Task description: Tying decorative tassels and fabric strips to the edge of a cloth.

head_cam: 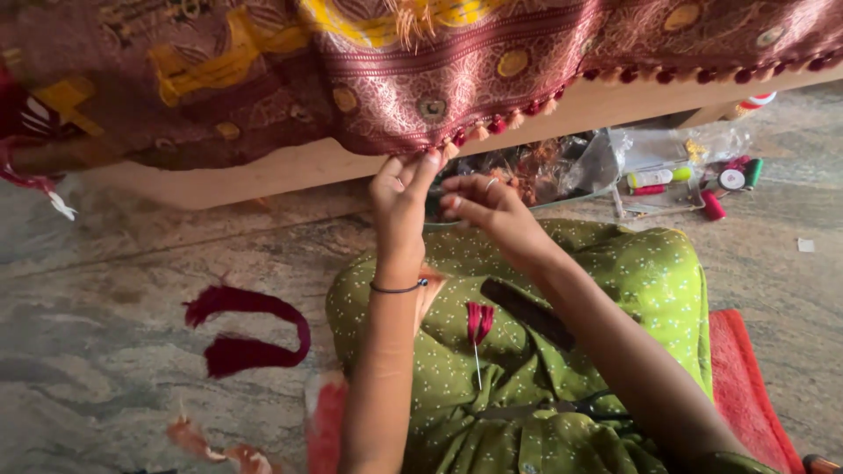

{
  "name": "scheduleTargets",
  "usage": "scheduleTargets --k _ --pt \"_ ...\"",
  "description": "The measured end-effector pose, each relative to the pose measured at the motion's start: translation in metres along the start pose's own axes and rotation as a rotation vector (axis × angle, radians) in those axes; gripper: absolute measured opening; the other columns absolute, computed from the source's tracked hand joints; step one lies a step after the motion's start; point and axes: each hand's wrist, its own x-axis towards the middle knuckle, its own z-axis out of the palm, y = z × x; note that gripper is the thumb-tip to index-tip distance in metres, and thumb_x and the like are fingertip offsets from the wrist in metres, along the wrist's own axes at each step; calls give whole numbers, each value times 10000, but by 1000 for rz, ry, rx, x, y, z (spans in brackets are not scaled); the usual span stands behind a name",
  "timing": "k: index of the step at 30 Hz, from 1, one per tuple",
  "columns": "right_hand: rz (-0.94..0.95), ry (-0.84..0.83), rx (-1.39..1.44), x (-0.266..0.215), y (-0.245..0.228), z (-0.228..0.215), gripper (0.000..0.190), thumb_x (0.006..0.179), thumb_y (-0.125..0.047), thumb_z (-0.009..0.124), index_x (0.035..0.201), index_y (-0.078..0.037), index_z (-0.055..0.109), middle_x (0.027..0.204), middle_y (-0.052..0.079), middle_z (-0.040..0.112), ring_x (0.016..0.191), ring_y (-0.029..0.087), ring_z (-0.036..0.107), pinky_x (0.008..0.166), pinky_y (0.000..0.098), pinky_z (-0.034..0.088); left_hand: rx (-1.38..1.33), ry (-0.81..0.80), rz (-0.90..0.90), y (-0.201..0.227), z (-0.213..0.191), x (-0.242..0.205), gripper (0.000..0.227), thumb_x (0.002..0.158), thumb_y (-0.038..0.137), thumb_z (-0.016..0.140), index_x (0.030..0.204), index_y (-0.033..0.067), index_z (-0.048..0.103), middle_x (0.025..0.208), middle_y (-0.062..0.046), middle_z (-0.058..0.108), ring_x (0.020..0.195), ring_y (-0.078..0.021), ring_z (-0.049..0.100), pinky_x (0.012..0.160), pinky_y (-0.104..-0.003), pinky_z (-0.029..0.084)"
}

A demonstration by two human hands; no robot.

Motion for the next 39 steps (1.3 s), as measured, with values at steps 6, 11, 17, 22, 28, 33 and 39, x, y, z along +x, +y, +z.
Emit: scheduleTargets --k 6,11,17,22,28,33,39 --pt "27 17 478 8 -32 -1 305 973 -120 628 1261 -30 585 1165 79 707 1058 182 667 904 348 546 -6 -5 13 4 1 -6 180 983 65 666 1105 -67 677 1102 -151 766 993 -145 719 927 -271 548" --pt "39 36 671 20 -33 -4 155 985 -167 634 1121 -101 605 1103 55 706 1071 194 671 942 372 525 11 22 41 -5 -2 -7 159 980 58 688 1076 -70 681 1050 -110 760 960 -128 704 891 -257 535" --pt "-69 42 722 29 -34 2 74 1012 -158 657 1060 -104 639 1010 37 694 989 186 668 940 376 522 6 83 49 -1 13 -8 127 969 73 691 1026 -41 699 992 -64 765 909 -98 686 814 -240 516" --pt "-126 126 626 24 -40 9 53 993 -110 657 1034 -77 668 1002 38 709 940 175 676 869 356 534 -22 121 28 0 25 -9 120 982 89 691 1002 -30 694 935 -41 743 818 -79 635 714 -238 484" --pt "-113 179 572 17 -43 8 107 1002 -102 645 1080 -53 699 1049 46 727 946 151 670 834 322 524 -40 122 50 5 33 -16 117 982 115 691 991 -2 693 932 -27 714 798 -71 618 675 -246 496" --pt "-74 109 665 23 -42 11 62 991 -94 658 1047 -75 677 1020 37 719 957 157 663 863 338 537 -166 44 105 22 25 -19 121 1012 110 653 1091 18 651 1064 -46 706 967 -104 636 903 -274 496" --pt "-135 80 588 17 -57 36 112 911 -21 705 1001 -77 671 956 15 711 910 136 663 828 314 524 -190 58 95 17 14 -15 116 992 84 660 1062 -9 661 1063 -70 721 985 -133 658 929 -306 509"
